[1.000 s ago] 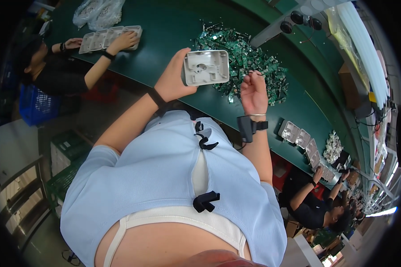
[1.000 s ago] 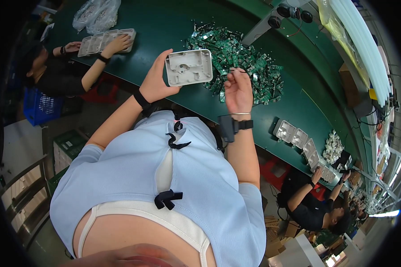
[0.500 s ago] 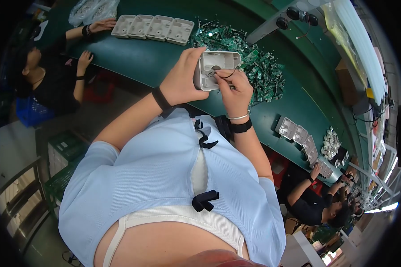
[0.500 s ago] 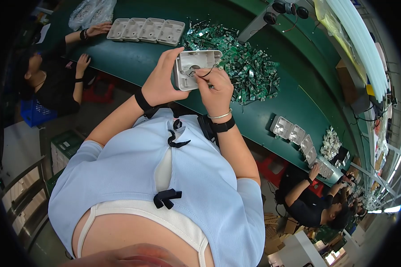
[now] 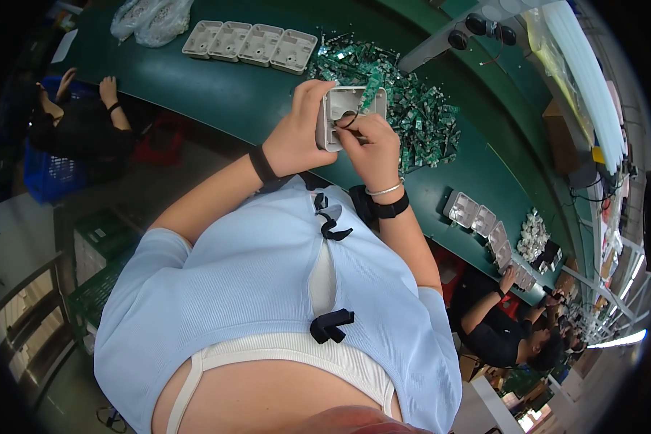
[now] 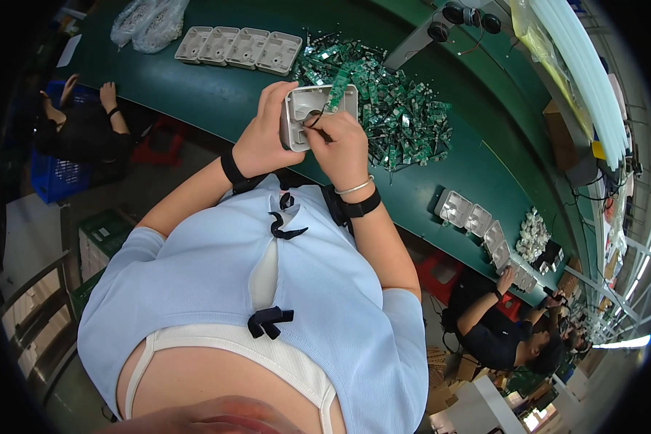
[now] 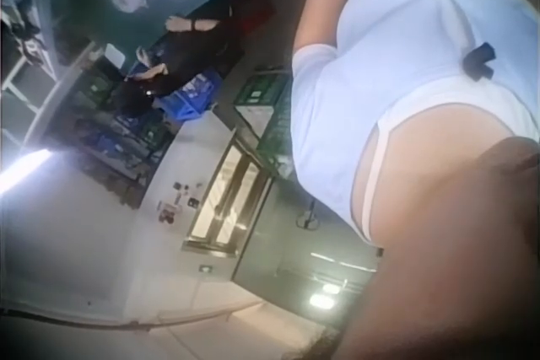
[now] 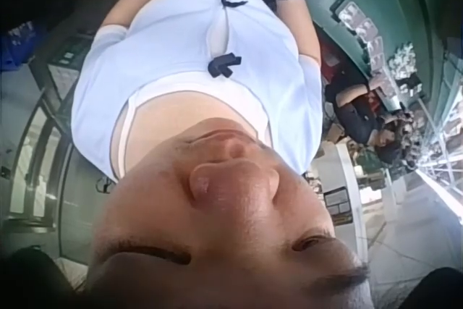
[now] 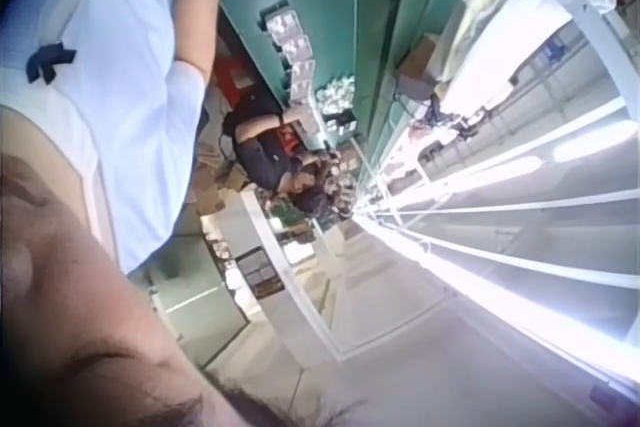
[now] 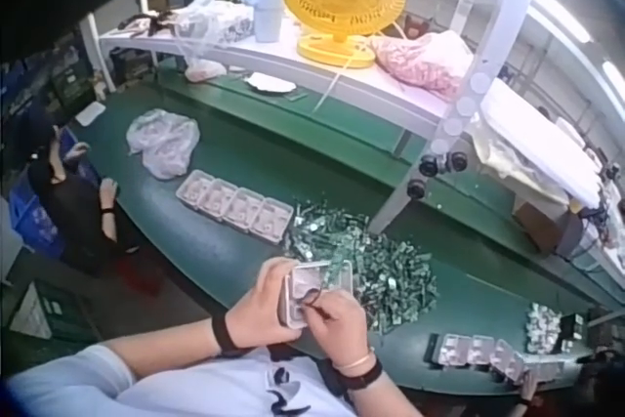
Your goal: The person picks up a plastic housing and a circuit board, fits the board into the housing, and then places the assembled unit into a tray. This process is repeated for several units, handling one housing and one circuit board at a time.
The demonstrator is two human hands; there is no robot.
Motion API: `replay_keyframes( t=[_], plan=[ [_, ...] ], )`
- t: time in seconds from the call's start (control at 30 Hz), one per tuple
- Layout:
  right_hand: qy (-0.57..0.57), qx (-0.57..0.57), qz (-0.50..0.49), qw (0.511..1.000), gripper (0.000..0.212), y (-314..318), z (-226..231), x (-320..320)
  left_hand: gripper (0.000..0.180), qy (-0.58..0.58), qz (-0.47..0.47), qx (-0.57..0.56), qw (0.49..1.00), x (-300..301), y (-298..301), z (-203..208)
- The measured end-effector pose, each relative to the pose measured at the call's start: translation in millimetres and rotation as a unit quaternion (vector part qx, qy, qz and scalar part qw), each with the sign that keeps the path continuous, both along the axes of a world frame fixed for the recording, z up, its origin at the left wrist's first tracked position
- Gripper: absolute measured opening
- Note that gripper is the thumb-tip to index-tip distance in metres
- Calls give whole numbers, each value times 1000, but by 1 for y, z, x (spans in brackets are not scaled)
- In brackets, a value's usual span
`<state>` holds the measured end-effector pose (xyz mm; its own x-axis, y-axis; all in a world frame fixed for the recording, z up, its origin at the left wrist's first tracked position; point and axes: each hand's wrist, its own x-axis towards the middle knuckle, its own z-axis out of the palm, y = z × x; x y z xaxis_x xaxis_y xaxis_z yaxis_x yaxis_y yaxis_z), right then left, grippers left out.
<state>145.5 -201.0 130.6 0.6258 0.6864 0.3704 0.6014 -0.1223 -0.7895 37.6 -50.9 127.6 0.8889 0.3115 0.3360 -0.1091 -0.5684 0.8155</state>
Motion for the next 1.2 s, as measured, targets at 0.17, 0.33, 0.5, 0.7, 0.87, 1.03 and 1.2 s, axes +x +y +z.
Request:
replay_keyframes(
  t=[0.17, 0.33, 0.5, 0.7, 0.87, 1.03, 1.2],
  plan=[
    [-137, -37, 8, 990, 22, -13, 9, 3, 102, 41, -33, -46, 998, -2, 3, 1],
    [-210, -31, -57, 976, 27, -28, 18, 14, 103, 54, -60, -46, 996, -5, 12, 5],
    [-388, -99, -9, 916, 32, -28, 35, 33, 104, 81, -78, -21, 993, -9, 17, 11],
    [-437, -165, 98, 879, 34, -23, 36, 45, 103, 86, -127, 9, 988, -9, 18, 1],
    [-424, -178, 189, 868, 36, -23, 30, 56, 102, 106, -162, -35, 980, -10, 20, -1],
    [-358, -165, 202, 897, 33, -23, 36, 56, 100, 111, -150, -30, 982, -14, 29, -5],
    [-156, -205, 189, 948, 30, -29, 30, 39, 100, 132, -101, 0, 986, -16, 36, -5]
  ],
)
